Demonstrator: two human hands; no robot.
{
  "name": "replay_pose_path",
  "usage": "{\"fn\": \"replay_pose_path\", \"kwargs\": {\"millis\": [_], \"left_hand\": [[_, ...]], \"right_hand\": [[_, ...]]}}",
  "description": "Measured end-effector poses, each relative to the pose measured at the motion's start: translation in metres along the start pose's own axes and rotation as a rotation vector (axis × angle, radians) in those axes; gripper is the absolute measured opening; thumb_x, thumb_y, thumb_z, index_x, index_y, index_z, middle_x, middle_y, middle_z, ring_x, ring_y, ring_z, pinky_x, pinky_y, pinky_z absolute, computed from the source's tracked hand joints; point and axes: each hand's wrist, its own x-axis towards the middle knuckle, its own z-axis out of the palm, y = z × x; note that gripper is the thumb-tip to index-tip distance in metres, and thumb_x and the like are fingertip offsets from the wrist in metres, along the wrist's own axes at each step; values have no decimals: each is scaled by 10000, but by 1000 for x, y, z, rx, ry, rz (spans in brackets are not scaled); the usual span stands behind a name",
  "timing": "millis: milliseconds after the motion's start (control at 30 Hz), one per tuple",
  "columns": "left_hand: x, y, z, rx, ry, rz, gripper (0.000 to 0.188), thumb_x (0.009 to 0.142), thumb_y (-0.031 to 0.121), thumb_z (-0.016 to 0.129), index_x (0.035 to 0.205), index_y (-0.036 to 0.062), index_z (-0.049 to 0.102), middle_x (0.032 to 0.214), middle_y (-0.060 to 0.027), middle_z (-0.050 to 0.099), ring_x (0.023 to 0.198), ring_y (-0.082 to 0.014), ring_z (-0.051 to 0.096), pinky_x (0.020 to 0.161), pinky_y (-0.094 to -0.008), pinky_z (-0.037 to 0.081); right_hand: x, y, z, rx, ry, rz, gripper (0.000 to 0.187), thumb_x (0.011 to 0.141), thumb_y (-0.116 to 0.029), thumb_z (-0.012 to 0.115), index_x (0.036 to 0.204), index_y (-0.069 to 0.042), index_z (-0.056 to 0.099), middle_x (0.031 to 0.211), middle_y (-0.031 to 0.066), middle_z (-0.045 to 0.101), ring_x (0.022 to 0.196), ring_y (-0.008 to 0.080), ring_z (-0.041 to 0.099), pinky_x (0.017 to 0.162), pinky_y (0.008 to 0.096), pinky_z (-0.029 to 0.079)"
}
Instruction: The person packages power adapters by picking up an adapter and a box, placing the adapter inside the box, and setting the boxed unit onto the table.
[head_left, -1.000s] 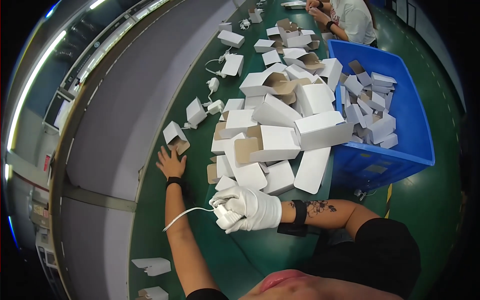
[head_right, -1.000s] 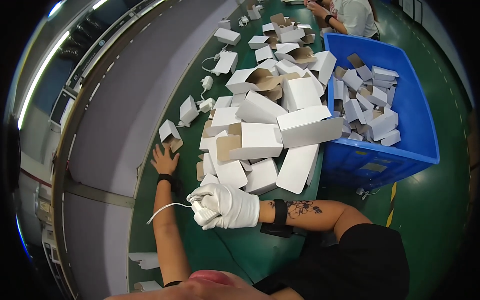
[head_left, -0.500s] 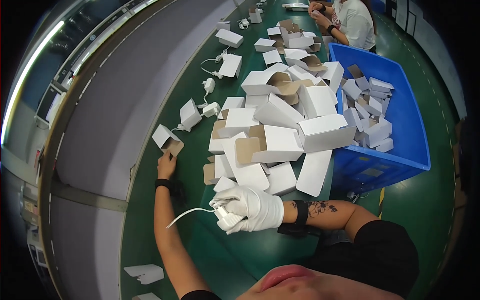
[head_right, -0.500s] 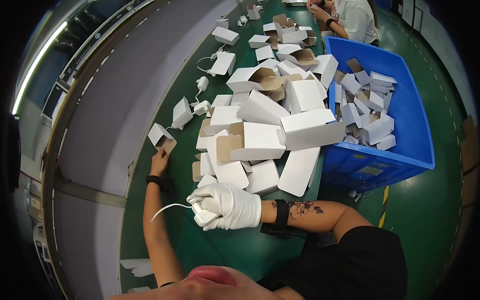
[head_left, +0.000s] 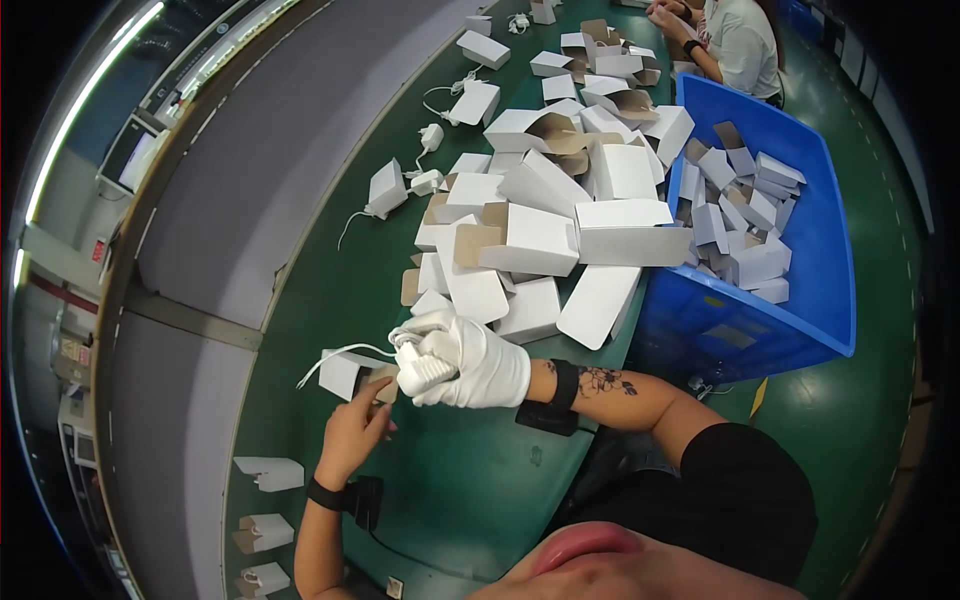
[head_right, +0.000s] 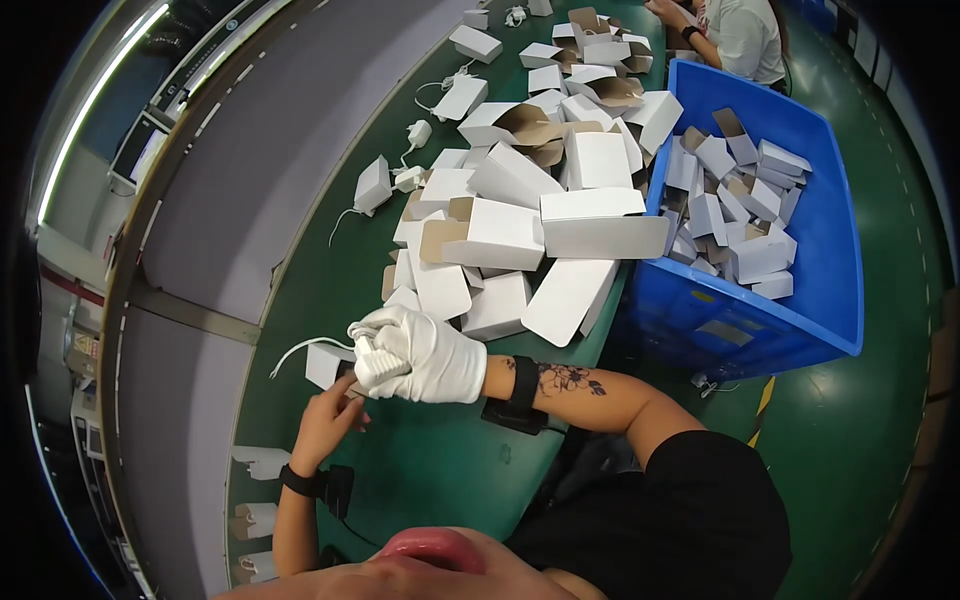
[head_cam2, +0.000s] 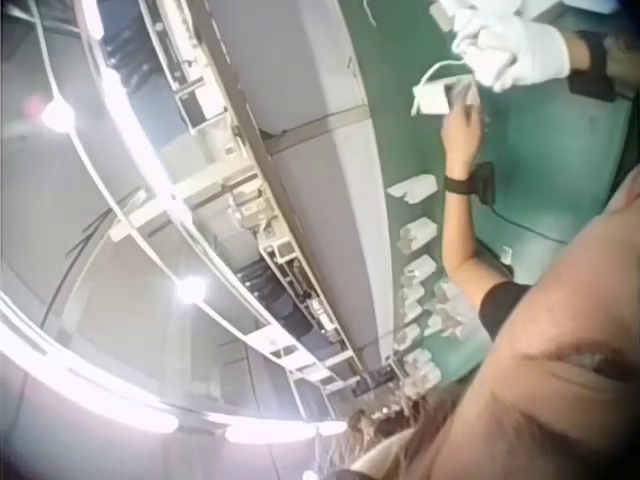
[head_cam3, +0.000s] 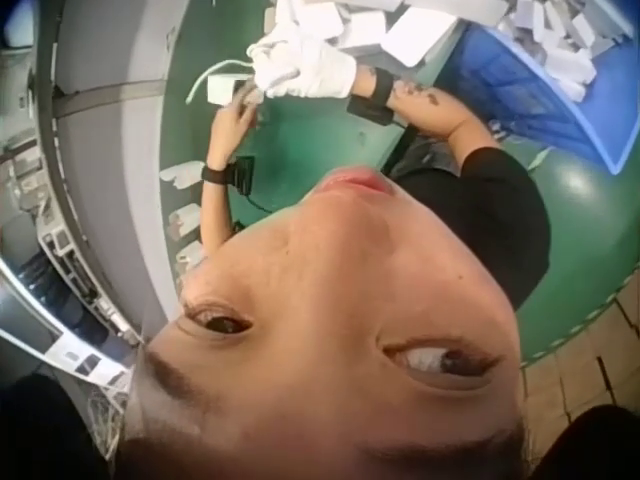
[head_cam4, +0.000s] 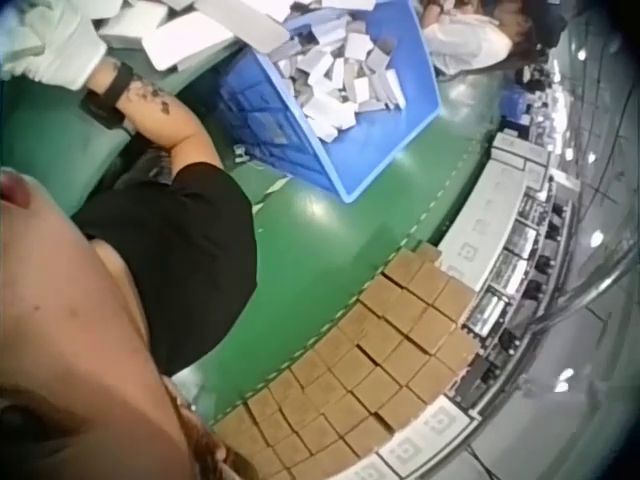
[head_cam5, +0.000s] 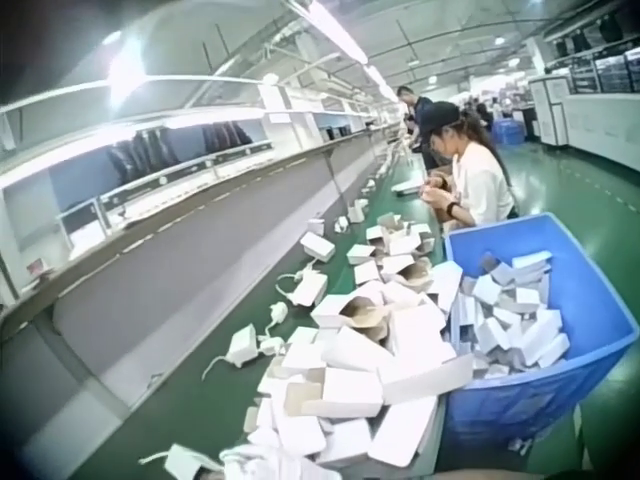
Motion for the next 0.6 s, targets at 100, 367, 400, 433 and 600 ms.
{"fn": "replay_pose_path", "kwargs": {"millis": [100, 367, 400, 433, 600], "left_hand": [[7, 15, -19, -163, -111, -59, 369, 825, 119, 541, 1190, 173, 539, 1029, -191, 616, 999, -354, 579, 773, -418, 485], [55, -99, 39, 544, 31, 215, 840, 583, 124, 735, 1343, 222, 391, 1188, -144, 535, 1092, -333, 518, 866, -437, 447], [50, -103, 43, 377, -110, 139, 864, 567, 151, 751, 1346, 202, 382, 1157, -145, 548, 1061, -340, 535, 855, -433, 456], [42, -103, 44, 359, -110, 102, 864, 567, 151, 751, 1346, 202, 382, 1157, -145, 548, 1061, -340, 535, 855, -433, 456], [11, -55, 32, -242, 162, 80, 654, 550, 232, 805, 1076, 55, 458, 979, -167, 601, 914, -356, 594, 798, -409, 478]], "right_hand": [[1, 3, -10, 11, -28, 26, 473, 661, -219, 796, 1006, -47, 523, 1058, 125, 539, 958, 283, 552, 840, 339, 455], [-10, 20, 4, 413, 84, 205, 531, 681, -99, 778, 1124, -57, 488, 1139, 97, 540, 1028, 184, 544, 871, 312, 459], [-10, 22, 7, 460, 90, 217, 541, 686, -64, 765, 1149, -53, 486, 1138, 93, 546, 1023, 172, 548, 871, 304, 462], [-8, 17, 13, 515, 82, 235, 553, 692, -30, 753, 1175, -48, 483, 1136, 89, 552, 1017, 160, 551, 870, 297, 466], [1, 24, -18, 1216, -426, 596, 664, 759, -296, 720, 1282, -7, 428, 1014, 113, 595, 892, 173, 593, 801, 272, 490]]}}
